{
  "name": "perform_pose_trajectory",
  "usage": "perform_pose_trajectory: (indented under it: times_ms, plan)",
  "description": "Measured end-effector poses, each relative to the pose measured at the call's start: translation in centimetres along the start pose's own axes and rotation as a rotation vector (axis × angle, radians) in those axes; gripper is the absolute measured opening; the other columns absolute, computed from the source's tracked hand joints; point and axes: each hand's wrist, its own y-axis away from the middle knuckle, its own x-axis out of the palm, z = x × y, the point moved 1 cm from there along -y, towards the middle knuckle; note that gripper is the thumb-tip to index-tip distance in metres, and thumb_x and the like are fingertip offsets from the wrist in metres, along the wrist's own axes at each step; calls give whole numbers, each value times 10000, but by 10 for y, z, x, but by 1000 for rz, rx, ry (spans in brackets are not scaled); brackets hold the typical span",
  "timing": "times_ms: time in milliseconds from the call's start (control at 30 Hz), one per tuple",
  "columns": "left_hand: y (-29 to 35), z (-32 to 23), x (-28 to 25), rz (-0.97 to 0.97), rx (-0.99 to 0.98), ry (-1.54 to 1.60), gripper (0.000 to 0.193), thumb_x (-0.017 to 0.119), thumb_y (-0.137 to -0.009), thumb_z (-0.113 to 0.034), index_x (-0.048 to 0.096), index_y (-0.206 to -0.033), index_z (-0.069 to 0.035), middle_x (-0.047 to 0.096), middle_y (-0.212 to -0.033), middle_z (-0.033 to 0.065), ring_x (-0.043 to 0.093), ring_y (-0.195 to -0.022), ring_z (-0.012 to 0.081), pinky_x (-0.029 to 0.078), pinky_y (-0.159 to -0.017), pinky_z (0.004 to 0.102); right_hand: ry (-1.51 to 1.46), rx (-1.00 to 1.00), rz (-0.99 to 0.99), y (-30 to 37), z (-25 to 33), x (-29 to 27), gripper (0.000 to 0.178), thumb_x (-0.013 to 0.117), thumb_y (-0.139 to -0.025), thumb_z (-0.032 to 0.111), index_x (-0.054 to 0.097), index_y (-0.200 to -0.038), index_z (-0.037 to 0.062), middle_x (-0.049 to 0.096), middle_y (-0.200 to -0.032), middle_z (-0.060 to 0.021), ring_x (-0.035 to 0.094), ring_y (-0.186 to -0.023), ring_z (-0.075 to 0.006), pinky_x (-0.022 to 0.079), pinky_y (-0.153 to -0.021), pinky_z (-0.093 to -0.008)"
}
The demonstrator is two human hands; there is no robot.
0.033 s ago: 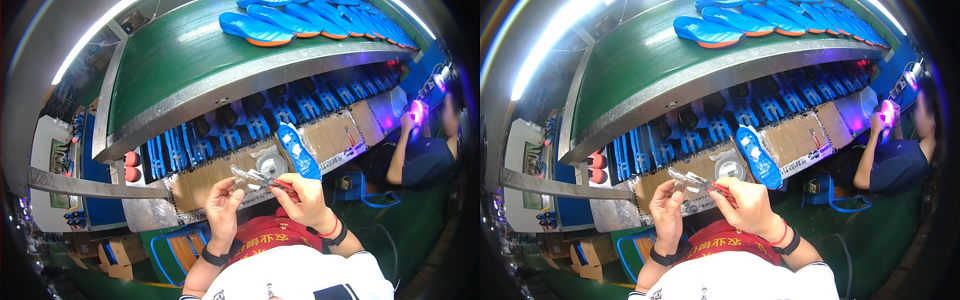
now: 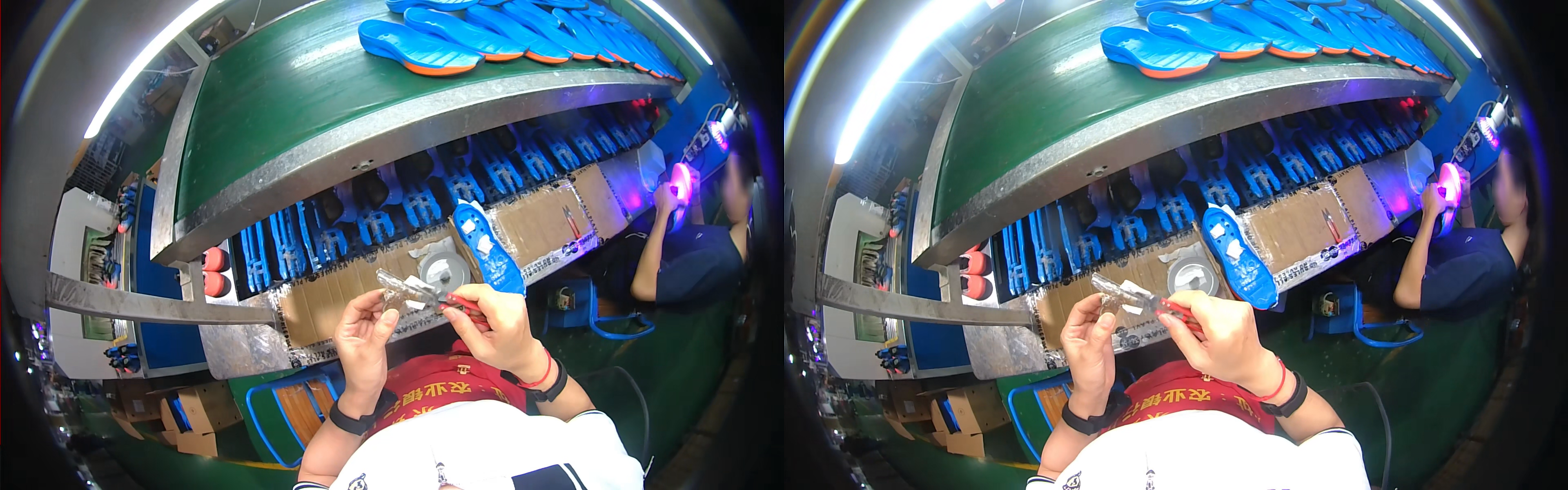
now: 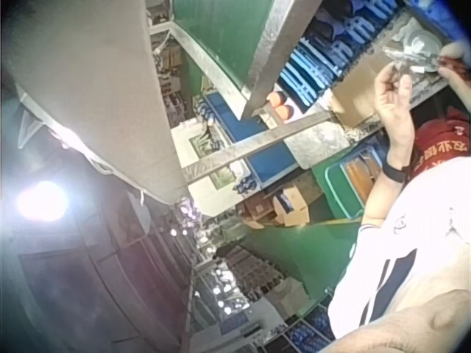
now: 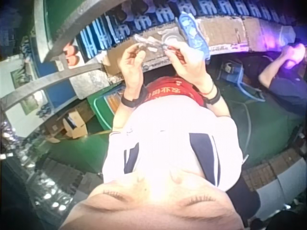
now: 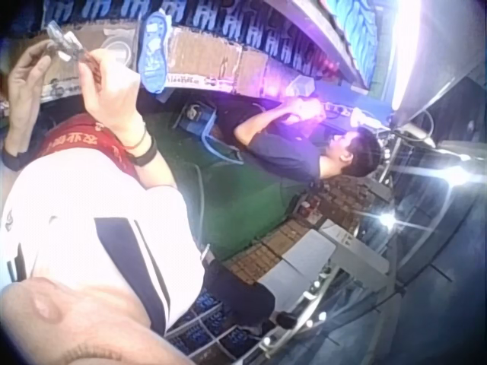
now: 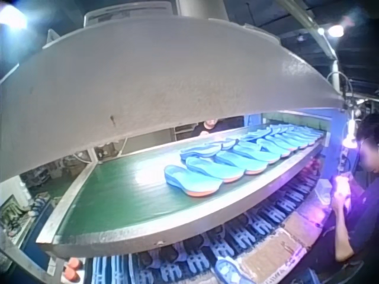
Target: The person is shown applying glue to shoe components and assembling parts in a factory setting.
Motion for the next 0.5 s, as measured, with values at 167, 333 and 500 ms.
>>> perform_pose_trajectory:
  times_ms: [167, 333, 500]
  plan:
    - [-1, 0, 0, -4, -1, 0, 325, 691, -856, 8, 586, -1163, 18, 650, -1049, 68, 586, -939, 100, 465, -872, 238, 23, -26, -2, -1, 0, -4, 171, 738, -798, 43, 650, -932, -16, 667, -719, -119, 657, -559, -200, 495, -500, -274]
    - [-2, 2, 1, 11, -16, -10, 327, 692, -851, 17, 590, -1162, 18, 647, -1048, 64, 583, -945, 97, 464, -870, 237, 30, -39, -24, -4, 0, -1, 173, 740, -790, 34, 652, -931, -16, 670, -734, -113, 648, -556, -211, 491, -496, -278]
    - [-1, 2, -1, -2, -18, -61, 341, 697, -845, 25, 594, -1171, 15, 594, -992, 19, 531, -910, 72, 451, -842, 210, 24, -43, -26, -5, 3, -3, 166, 739, -791, 36, 660, -928, -14, 670, -728, -109, 648, -559, -204, 493, -502, -272]
